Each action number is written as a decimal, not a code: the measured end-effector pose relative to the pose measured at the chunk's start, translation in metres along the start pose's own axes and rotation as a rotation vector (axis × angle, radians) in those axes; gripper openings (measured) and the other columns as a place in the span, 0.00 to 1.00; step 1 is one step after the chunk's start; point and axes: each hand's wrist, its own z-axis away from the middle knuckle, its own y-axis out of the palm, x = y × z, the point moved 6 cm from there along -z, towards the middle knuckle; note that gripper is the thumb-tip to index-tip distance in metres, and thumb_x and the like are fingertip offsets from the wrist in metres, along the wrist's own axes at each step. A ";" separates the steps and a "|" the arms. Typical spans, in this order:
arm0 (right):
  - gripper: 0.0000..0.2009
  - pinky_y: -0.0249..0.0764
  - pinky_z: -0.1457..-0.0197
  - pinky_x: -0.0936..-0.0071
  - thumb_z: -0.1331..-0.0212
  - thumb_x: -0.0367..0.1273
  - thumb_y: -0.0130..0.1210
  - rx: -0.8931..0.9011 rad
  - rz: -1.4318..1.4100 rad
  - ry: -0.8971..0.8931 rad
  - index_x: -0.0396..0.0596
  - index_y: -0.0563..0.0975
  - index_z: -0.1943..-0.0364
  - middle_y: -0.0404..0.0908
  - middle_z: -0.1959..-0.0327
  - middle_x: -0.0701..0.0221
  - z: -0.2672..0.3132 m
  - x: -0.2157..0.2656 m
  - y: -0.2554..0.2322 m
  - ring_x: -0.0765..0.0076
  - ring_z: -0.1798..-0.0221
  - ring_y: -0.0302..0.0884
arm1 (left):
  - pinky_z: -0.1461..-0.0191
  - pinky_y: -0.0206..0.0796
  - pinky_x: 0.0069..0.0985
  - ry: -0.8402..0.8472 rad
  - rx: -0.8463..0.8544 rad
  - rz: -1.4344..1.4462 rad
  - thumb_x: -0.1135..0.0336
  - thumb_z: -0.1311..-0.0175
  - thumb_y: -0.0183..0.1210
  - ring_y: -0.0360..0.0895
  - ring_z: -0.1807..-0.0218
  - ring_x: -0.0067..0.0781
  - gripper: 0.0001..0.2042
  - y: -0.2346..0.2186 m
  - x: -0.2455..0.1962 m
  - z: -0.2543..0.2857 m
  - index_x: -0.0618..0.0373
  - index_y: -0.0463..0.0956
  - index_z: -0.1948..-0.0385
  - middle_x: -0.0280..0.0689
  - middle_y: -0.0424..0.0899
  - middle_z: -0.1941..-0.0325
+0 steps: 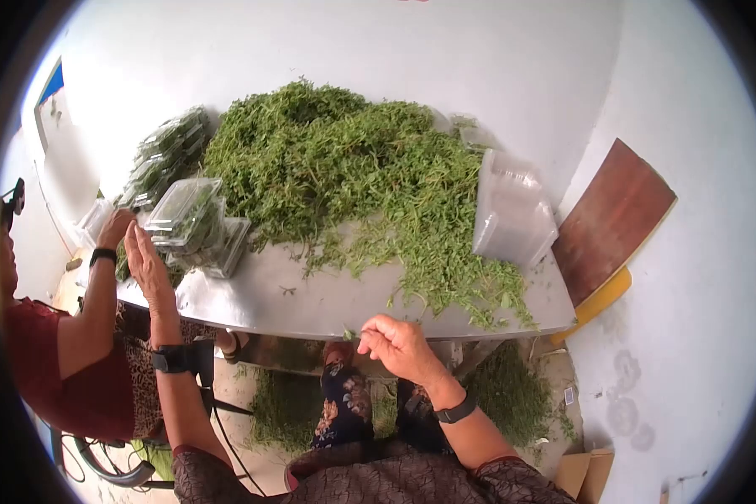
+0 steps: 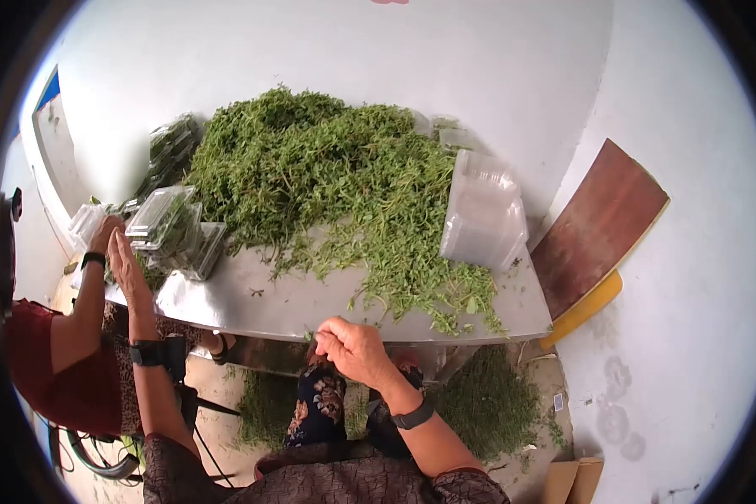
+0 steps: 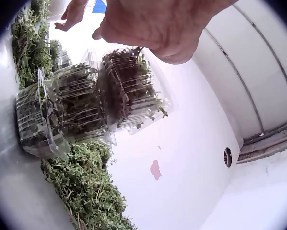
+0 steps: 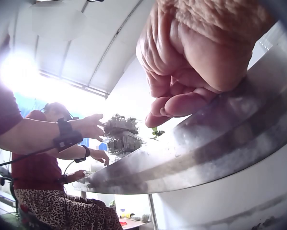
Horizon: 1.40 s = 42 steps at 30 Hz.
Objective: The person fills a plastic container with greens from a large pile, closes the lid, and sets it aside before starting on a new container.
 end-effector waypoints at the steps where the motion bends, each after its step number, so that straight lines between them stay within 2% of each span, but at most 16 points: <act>1: 0.06 0.73 0.72 0.81 0.35 0.30 0.51 0.007 -0.015 0.007 0.42 0.75 0.66 0.82 0.76 0.72 0.000 0.001 -0.001 0.80 0.76 0.78 | 0.37 0.60 0.29 0.063 -0.014 0.002 0.58 0.27 0.45 0.69 0.40 0.40 0.22 -0.001 -0.014 0.007 0.67 0.66 0.40 0.47 0.71 0.40; 3: 0.06 0.72 0.71 0.82 0.34 0.29 0.50 0.015 -0.028 0.017 0.42 0.75 0.66 0.82 0.75 0.73 0.000 0.001 0.000 0.82 0.75 0.76 | 0.36 0.59 0.29 0.194 -0.131 -0.195 0.64 0.27 0.45 0.68 0.38 0.43 0.19 -0.003 -0.066 0.033 0.67 0.66 0.41 0.50 0.70 0.39; 5: 0.06 0.73 0.71 0.82 0.35 0.30 0.51 0.005 0.013 0.014 0.42 0.75 0.66 0.82 0.75 0.73 0.001 0.000 0.000 0.82 0.75 0.76 | 0.33 0.57 0.33 0.393 -0.122 -0.254 0.68 0.28 0.44 0.65 0.35 0.46 0.17 0.006 -0.105 0.067 0.66 0.67 0.42 0.51 0.67 0.36; 8: 0.05 0.73 0.71 0.81 0.35 0.29 0.51 -0.006 0.033 0.021 0.42 0.75 0.66 0.82 0.75 0.72 0.000 0.002 -0.001 0.81 0.75 0.76 | 0.29 0.52 0.40 0.495 0.116 -0.195 0.71 0.32 0.45 0.60 0.31 0.47 0.15 0.024 -0.110 0.109 0.64 0.69 0.46 0.51 0.65 0.34; 9: 0.05 0.73 0.71 0.81 0.35 0.29 0.51 -0.009 0.043 0.021 0.42 0.75 0.66 0.82 0.75 0.72 0.000 0.001 0.000 0.81 0.75 0.76 | 0.29 0.52 0.40 0.492 0.111 -0.186 0.71 0.32 0.45 0.60 0.31 0.47 0.15 0.029 -0.113 0.123 0.64 0.69 0.46 0.51 0.65 0.34; 11: 0.05 0.74 0.70 0.81 0.35 0.28 0.51 -0.039 0.048 -0.017 0.41 0.75 0.66 0.82 0.75 0.72 0.001 0.000 0.001 0.81 0.75 0.76 | 0.29 0.52 0.41 0.318 0.350 -0.135 0.69 0.33 0.47 0.60 0.31 0.50 0.14 0.054 -0.107 0.145 0.65 0.70 0.49 0.52 0.66 0.35; 13: 0.05 0.75 0.68 0.80 0.35 0.28 0.51 -0.025 0.075 0.010 0.40 0.75 0.65 0.82 0.73 0.71 0.004 0.000 0.000 0.81 0.73 0.77 | 0.30 0.52 0.42 0.265 0.471 -0.176 0.68 0.33 0.48 0.61 0.32 0.53 0.13 0.070 -0.102 0.158 0.65 0.71 0.52 0.53 0.65 0.34; 15: 0.03 0.75 0.70 0.75 0.38 0.29 0.54 -0.053 -0.079 0.019 0.44 0.76 0.66 0.82 0.75 0.66 0.007 0.001 -0.004 0.71 0.74 0.81 | 0.31 0.53 0.43 0.241 0.517 -0.182 0.68 0.34 0.49 0.62 0.33 0.56 0.12 0.082 -0.097 0.163 0.65 0.71 0.53 0.53 0.65 0.34; 17: 0.04 0.74 0.70 0.75 0.39 0.29 0.55 -0.065 -0.001 0.055 0.43 0.76 0.65 0.81 0.76 0.63 0.011 0.023 -0.022 0.69 0.74 0.80 | 0.32 0.54 0.44 0.256 0.543 -0.235 0.70 0.35 0.51 0.62 0.34 0.57 0.12 0.091 -0.092 0.165 0.63 0.71 0.53 0.52 0.65 0.34; 19: 0.05 0.75 0.67 0.71 0.42 0.29 0.58 -0.329 0.407 -0.115 0.44 0.77 0.64 0.81 0.73 0.63 0.012 0.066 -0.062 0.64 0.71 0.81 | 0.33 0.56 0.44 0.236 0.543 -0.209 0.72 0.37 0.52 0.62 0.35 0.59 0.12 0.096 -0.082 0.173 0.62 0.71 0.53 0.52 0.65 0.34; 21: 0.09 0.76 0.61 0.65 0.47 0.28 0.60 -0.501 0.754 -0.228 0.46 0.77 0.62 0.81 0.65 0.63 0.012 0.088 -0.101 0.58 0.65 0.81 | 0.36 0.60 0.42 0.081 0.596 -0.271 0.68 0.35 0.53 0.63 0.34 0.55 0.13 0.102 -0.056 0.188 0.63 0.70 0.52 0.51 0.64 0.33; 23: 0.12 0.75 0.54 0.62 0.50 0.28 0.61 -0.660 0.993 -0.275 0.47 0.78 0.59 0.80 0.58 0.63 0.011 0.097 -0.138 0.54 0.57 0.78 | 0.37 0.61 0.42 0.135 0.597 -0.370 0.69 0.38 0.55 0.64 0.35 0.58 0.14 0.106 -0.045 0.195 0.63 0.69 0.51 0.52 0.62 0.33; 25: 0.13 0.73 0.51 0.63 0.52 0.28 0.62 -0.696 1.194 -0.261 0.45 0.78 0.59 0.80 0.56 0.63 0.008 0.101 -0.167 0.53 0.53 0.76 | 0.37 0.62 0.43 0.259 0.606 -0.387 0.70 0.41 0.57 0.64 0.36 0.60 0.15 0.109 -0.063 0.195 0.64 0.69 0.52 0.54 0.62 0.33; 32: 0.13 0.73 0.52 0.62 0.53 0.27 0.62 -0.528 1.341 -0.229 0.43 0.79 0.60 0.81 0.58 0.63 -0.016 0.072 -0.217 0.52 0.55 0.76 | 0.38 0.62 0.42 0.181 0.603 -0.390 0.70 0.43 0.59 0.64 0.36 0.59 0.14 0.107 -0.056 0.195 0.66 0.70 0.56 0.54 0.64 0.34; 34: 0.10 0.73 0.52 0.63 0.52 0.28 0.61 -0.432 1.312 -0.083 0.45 0.81 0.63 0.82 0.61 0.65 -0.025 0.065 -0.222 0.55 0.55 0.76 | 0.38 0.62 0.42 0.223 0.598 -0.416 0.70 0.43 0.59 0.65 0.36 0.58 0.12 0.108 -0.056 0.194 0.66 0.72 0.59 0.54 0.66 0.35; 42: 0.06 0.74 0.56 0.64 0.50 0.30 0.59 -0.324 1.063 0.052 0.47 0.83 0.70 0.82 0.70 0.64 -0.044 0.053 -0.251 0.55 0.62 0.78 | 0.37 0.63 0.44 0.110 0.607 -0.340 0.71 0.45 0.60 0.67 0.40 0.64 0.11 0.107 -0.058 0.193 0.66 0.73 0.64 0.56 0.69 0.38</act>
